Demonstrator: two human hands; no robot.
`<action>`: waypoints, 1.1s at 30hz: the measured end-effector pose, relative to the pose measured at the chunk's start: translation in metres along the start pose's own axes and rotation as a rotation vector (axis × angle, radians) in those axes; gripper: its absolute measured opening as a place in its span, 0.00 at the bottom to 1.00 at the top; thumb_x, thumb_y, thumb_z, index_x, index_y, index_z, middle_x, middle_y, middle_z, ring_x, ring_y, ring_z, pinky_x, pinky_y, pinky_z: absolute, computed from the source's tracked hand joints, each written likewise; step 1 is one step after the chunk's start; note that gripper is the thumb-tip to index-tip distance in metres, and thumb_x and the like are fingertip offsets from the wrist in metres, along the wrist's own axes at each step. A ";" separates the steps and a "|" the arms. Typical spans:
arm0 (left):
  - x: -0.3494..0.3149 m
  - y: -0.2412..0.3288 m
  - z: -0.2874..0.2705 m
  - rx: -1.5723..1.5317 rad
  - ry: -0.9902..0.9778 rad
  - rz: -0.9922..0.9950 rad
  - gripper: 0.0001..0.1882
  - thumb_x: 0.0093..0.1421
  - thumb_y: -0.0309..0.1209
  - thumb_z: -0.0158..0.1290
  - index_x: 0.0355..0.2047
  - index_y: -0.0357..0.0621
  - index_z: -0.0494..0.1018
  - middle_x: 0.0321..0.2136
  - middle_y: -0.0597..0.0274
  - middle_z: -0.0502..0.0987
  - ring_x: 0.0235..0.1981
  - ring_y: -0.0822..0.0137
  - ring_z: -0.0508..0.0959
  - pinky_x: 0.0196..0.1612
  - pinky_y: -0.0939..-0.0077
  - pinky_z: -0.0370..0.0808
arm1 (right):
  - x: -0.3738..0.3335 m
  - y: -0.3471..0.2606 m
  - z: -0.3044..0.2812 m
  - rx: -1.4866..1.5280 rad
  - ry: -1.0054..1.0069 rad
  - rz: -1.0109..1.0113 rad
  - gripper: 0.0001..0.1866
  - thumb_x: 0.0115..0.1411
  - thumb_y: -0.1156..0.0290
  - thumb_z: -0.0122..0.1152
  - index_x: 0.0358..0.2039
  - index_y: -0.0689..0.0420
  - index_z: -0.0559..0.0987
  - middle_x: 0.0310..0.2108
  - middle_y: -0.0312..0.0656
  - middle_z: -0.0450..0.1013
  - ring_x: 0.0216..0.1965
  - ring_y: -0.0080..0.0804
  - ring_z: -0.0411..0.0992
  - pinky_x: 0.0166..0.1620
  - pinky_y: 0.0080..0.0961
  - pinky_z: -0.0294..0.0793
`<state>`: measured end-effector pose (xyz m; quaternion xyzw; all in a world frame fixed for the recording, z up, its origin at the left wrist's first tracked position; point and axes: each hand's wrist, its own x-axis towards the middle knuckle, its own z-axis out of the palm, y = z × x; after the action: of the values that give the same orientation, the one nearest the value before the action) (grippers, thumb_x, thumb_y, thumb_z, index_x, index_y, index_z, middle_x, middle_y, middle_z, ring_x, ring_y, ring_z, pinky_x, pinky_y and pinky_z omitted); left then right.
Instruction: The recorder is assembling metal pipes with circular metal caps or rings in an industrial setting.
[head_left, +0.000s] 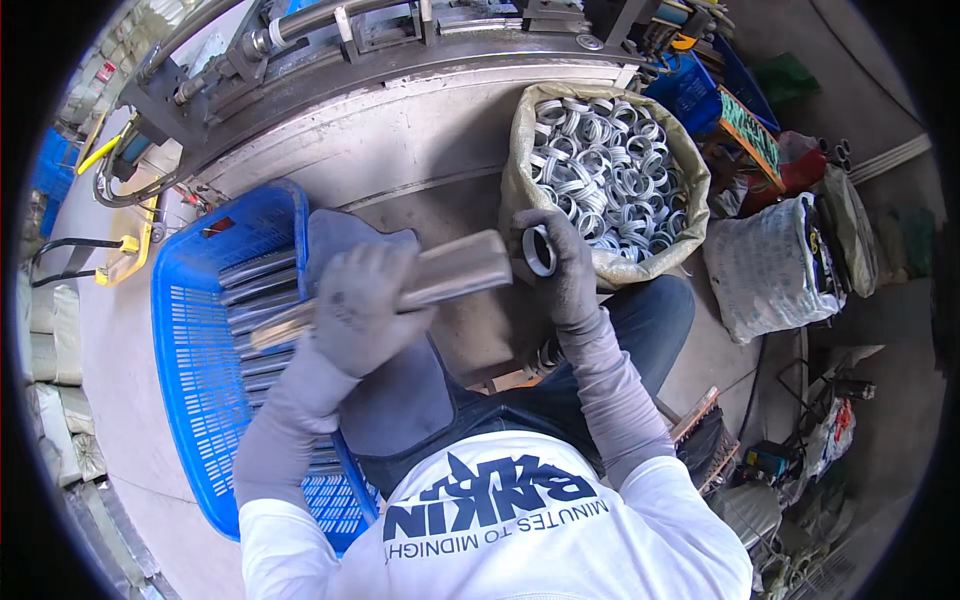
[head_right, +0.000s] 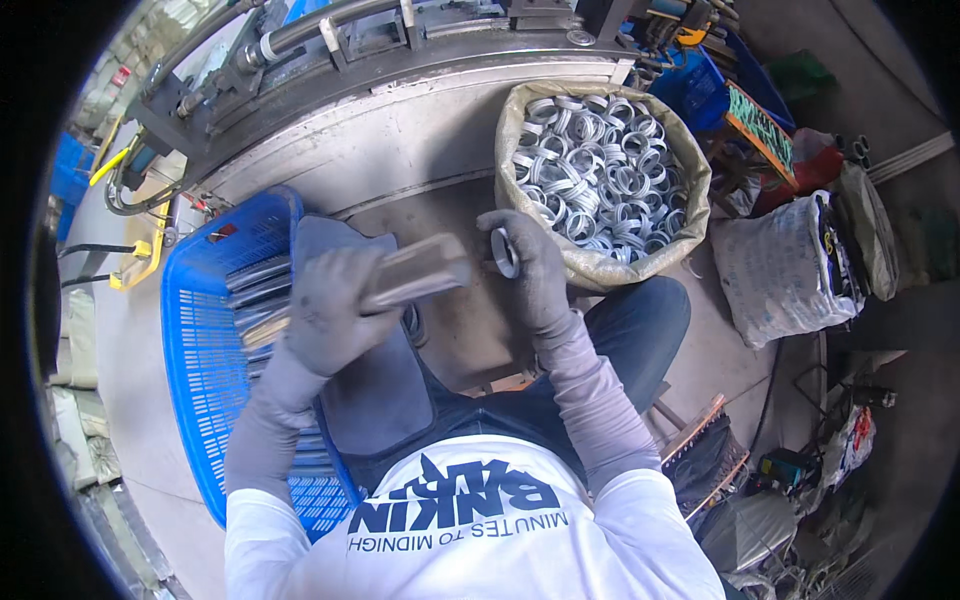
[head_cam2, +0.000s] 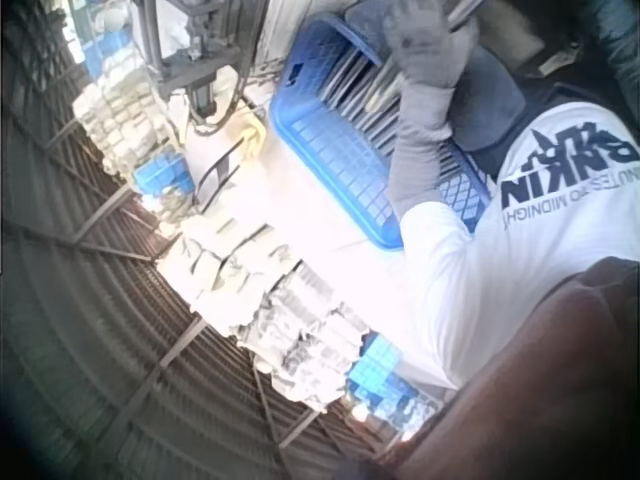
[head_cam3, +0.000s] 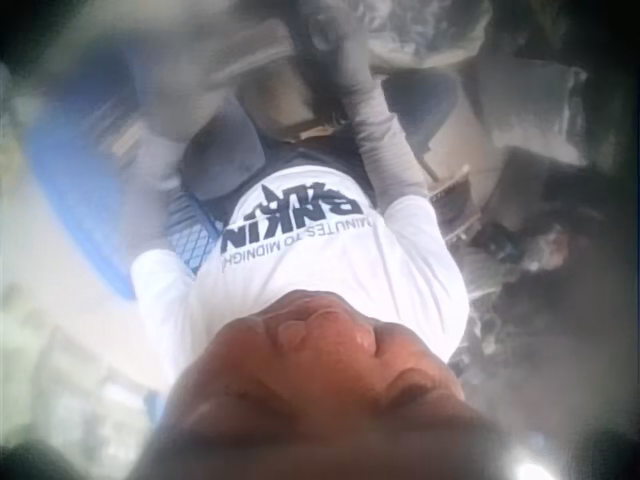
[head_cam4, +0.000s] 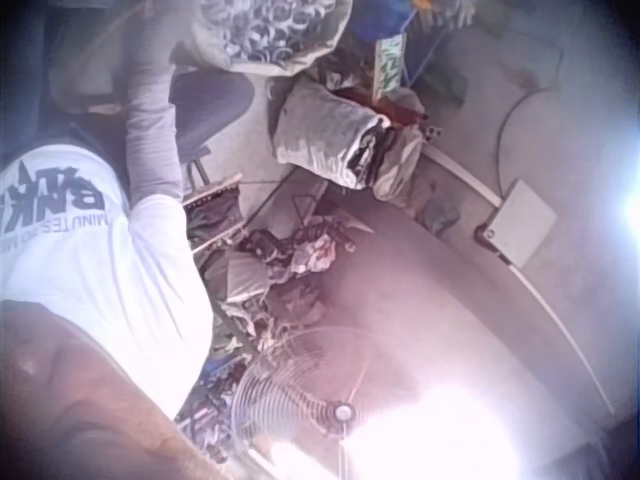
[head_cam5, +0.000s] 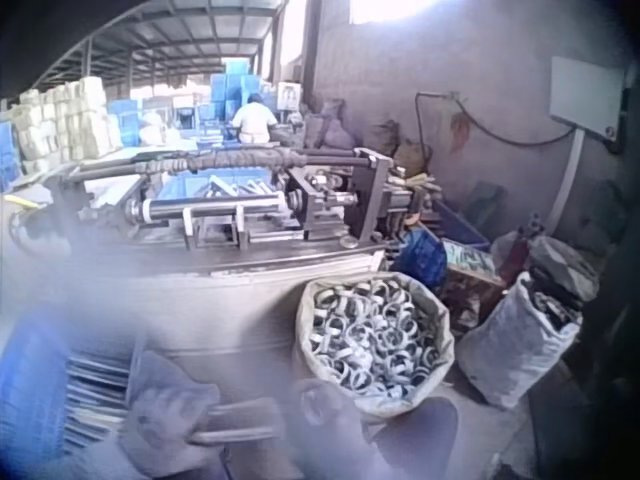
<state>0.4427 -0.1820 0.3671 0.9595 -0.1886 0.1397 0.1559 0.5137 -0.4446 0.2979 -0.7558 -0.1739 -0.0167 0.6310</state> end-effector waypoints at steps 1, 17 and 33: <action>0.007 0.007 0.012 -0.009 -0.035 0.047 0.31 0.47 0.38 0.68 0.52 0.42 0.74 0.40 0.51 0.80 0.41 0.49 0.80 0.46 0.55 0.75 | -0.001 0.008 0.004 -0.094 0.033 -0.108 0.14 0.71 0.71 0.48 0.47 0.62 0.81 0.39 0.43 0.79 0.39 0.34 0.79 0.46 0.27 0.77; 0.019 0.024 0.051 0.196 -0.286 -0.027 0.32 0.47 0.42 0.69 0.50 0.44 0.71 0.38 0.57 0.78 0.41 0.55 0.80 0.46 0.58 0.75 | -0.010 0.026 0.032 -0.200 0.156 -0.147 0.18 0.73 0.67 0.40 0.42 0.63 0.80 0.39 0.49 0.78 0.41 0.44 0.77 0.49 0.36 0.75; -0.070 -0.012 0.078 -0.958 0.287 -0.508 0.21 0.73 0.33 0.52 0.61 0.33 0.71 0.54 0.50 0.77 0.54 0.58 0.76 0.60 0.64 0.73 | 0.011 0.044 -0.015 -0.356 0.325 -0.434 0.28 0.55 0.65 0.73 0.55 0.62 0.77 0.44 0.52 0.80 0.44 0.53 0.80 0.50 0.39 0.79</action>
<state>0.4016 -0.1766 0.2703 0.7680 0.0292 0.1258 0.6273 0.5392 -0.4627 0.2619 -0.7871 -0.2225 -0.3015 0.4900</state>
